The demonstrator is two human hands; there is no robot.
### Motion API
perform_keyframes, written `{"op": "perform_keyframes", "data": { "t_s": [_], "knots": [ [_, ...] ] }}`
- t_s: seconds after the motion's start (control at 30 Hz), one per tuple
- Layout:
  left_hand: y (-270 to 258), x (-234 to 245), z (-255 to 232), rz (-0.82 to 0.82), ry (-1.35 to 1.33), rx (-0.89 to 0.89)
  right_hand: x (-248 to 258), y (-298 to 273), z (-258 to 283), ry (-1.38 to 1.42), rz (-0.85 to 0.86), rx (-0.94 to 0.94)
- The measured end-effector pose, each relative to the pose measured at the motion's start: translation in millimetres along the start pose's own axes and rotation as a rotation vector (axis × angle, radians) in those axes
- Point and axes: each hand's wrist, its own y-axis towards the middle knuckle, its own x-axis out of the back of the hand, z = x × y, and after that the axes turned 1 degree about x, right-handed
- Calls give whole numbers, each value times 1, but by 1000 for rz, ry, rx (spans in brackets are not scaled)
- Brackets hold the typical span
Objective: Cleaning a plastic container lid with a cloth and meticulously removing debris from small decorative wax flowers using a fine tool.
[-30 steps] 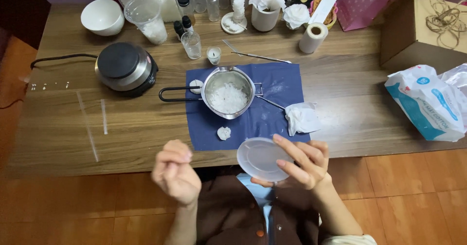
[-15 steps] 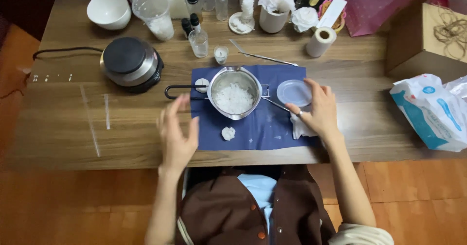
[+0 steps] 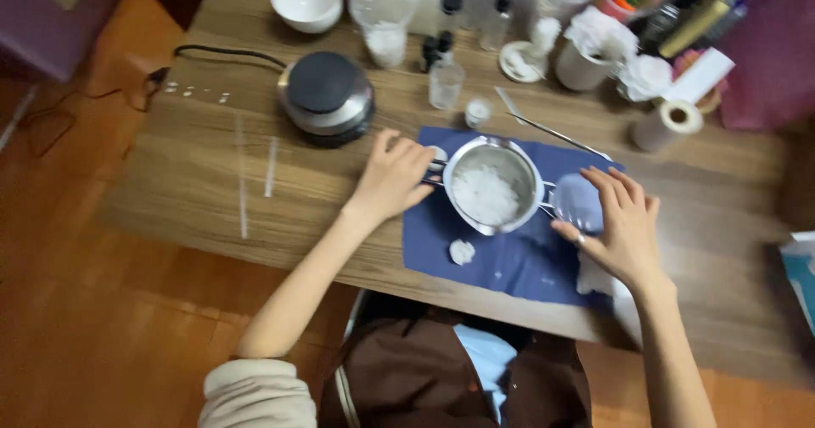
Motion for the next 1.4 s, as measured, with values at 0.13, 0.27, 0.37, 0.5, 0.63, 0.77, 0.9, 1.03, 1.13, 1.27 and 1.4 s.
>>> {"op": "perform_keyframes", "data": {
  "t_s": [0.13, 0.27, 0.37, 0.5, 0.63, 0.77, 0.9, 1.03, 1.13, 1.27, 1.4],
  "knots": [
    [-3, 27, 6, 5, -213, 80, 6, 17, 17, 36, -23, 143],
    [-26, 58, 39, -375, -302, 430, 17, 31, 33, 13, -38, 271],
    [-49, 57, 52, -302, -145, 822, 14, 45, 40, -5, 11, 349],
    [-60, 21, 63, -22, 49, 910, 1, 63, 53, -53, 70, 425],
    [-39, 25, 61, -104, -71, 976, -6, 68, 70, -85, 187, 365],
    [-27, 22, 59, -136, -159, 997, -5, 69, 76, -74, 248, 278],
    [-30, 16, 59, -162, -131, 952, -9, 67, 79, -75, 226, 268],
    [-34, 15, 59, -258, -197, 879, -1, 71, 86, -52, 315, 211],
    [-37, 15, 58, -278, -172, 850, 0, 71, 87, -32, 337, 185],
    [-33, 4, 57, -274, -113, 873, 1, 71, 89, -17, 348, 174],
    [-26, -5, 57, -345, -65, 898, 7, 72, 94, -27, 371, 170]
  ]
}}
